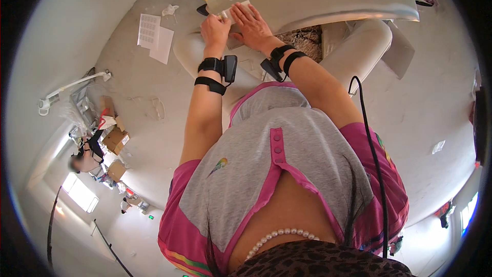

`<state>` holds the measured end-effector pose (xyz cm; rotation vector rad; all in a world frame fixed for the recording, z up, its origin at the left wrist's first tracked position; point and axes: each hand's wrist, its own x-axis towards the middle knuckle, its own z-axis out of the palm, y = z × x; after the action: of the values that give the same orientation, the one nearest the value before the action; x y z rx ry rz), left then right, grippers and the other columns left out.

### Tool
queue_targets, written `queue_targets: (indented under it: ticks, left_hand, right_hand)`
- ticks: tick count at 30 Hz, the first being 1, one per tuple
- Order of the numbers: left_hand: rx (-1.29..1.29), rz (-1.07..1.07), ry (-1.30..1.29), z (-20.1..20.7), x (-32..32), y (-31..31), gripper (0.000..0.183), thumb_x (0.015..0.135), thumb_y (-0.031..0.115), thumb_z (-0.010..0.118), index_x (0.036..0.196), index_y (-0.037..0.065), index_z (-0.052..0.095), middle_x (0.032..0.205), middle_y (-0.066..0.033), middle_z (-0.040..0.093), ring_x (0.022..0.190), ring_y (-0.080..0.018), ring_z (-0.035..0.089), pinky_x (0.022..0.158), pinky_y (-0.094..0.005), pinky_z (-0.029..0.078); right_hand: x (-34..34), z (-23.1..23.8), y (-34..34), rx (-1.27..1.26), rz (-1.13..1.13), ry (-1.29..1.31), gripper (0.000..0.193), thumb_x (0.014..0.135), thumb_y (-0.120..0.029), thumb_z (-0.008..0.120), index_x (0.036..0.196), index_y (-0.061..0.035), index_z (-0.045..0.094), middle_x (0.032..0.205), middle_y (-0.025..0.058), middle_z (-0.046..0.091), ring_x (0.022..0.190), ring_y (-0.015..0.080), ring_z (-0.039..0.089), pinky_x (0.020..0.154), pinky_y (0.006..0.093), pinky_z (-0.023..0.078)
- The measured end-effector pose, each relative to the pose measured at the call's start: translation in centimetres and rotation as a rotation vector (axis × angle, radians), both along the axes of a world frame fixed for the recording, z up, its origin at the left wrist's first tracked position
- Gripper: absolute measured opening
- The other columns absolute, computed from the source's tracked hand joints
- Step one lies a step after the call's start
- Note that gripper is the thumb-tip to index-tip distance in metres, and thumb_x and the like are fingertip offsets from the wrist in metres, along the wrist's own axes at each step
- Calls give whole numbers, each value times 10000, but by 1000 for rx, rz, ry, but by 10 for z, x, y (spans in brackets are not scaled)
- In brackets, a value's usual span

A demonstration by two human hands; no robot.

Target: Packaging small individual items into boxes or bags on a production line.

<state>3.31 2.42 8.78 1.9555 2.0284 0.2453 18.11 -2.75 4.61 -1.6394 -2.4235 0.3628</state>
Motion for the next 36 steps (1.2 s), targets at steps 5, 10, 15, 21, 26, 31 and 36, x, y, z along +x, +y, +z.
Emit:
queue_targets:
  ticks: [5, 10, 15, 21, 26, 31, 36]
  left_hand:
    - [-121, -7, 146, 0, -2, 8, 338, 774, 289, 722, 857, -37, 752, 928, -264, 727, 895, -438, 706, 835, -501, 553]
    - [-101, 12, 221, -1, 4, 9, 344, 790, 272, 698, 883, -55, 749, 931, -286, 719, 908, -451, 706, 847, -509, 555]
    - [-102, 15, 193, -4, 1, 8, 328, 780, 254, 703, 885, -55, 733, 913, -285, 720, 908, -449, 708, 847, -508, 559]
    - [-132, 12, 167, -2, -5, 8, 320, 774, 235, 704, 883, -66, 712, 916, -286, 719, 917, -452, 706, 850, -511, 561]
    - [-188, -30, 256, 9, 7, 12, 307, 790, 229, 708, 896, -59, 725, 933, -291, 720, 921, -442, 712, 852, -495, 567]
    - [-183, -62, 306, 14, 12, 12, 288, 807, 224, 701, 911, -42, 740, 950, -272, 731, 932, -412, 723, 857, -474, 573]
    - [-187, -69, 286, 10, 12, 11, 281, 810, 211, 697, 921, -45, 734, 944, -268, 728, 928, -419, 716, 850, -482, 569]
  right_hand:
    - [-2, 6, -1, -16, 8, 8, 816, 1008, -560, 467, 1603, -42, 260, 1681, 81, 245, 1575, 222, 130, 1289, 434, 51]
    - [-3, 8, -2, -21, 0, -2, 830, 998, -576, 471, 1600, -42, 271, 1681, 83, 244, 1576, 220, 126, 1289, 436, 46]
    - [-2, 3, -3, 30, -16, 72, 845, 968, -552, 542, 1579, -21, 302, 1656, 101, 295, 1564, 229, 181, 1284, 442, 98]
    - [-2, 7, -3, 24, -7, 72, 858, 959, -563, 550, 1578, -23, 304, 1656, 101, 291, 1564, 231, 180, 1285, 443, 95]
    - [-2, 9, -4, -26, -1, 37, 872, 960, -571, 552, 1597, -46, 272, 1675, 79, 253, 1572, 222, 138, 1296, 435, 55]
    - [-3, 13, -3, -38, 2, 1, 873, 970, -595, 519, 1603, -53, 259, 1682, 69, 236, 1575, 217, 120, 1295, 433, 40]
    - [0, 12, -5, -48, 3, -29, 867, 975, -601, 507, 1602, -55, 265, 1682, 72, 235, 1575, 219, 121, 1293, 435, 43]
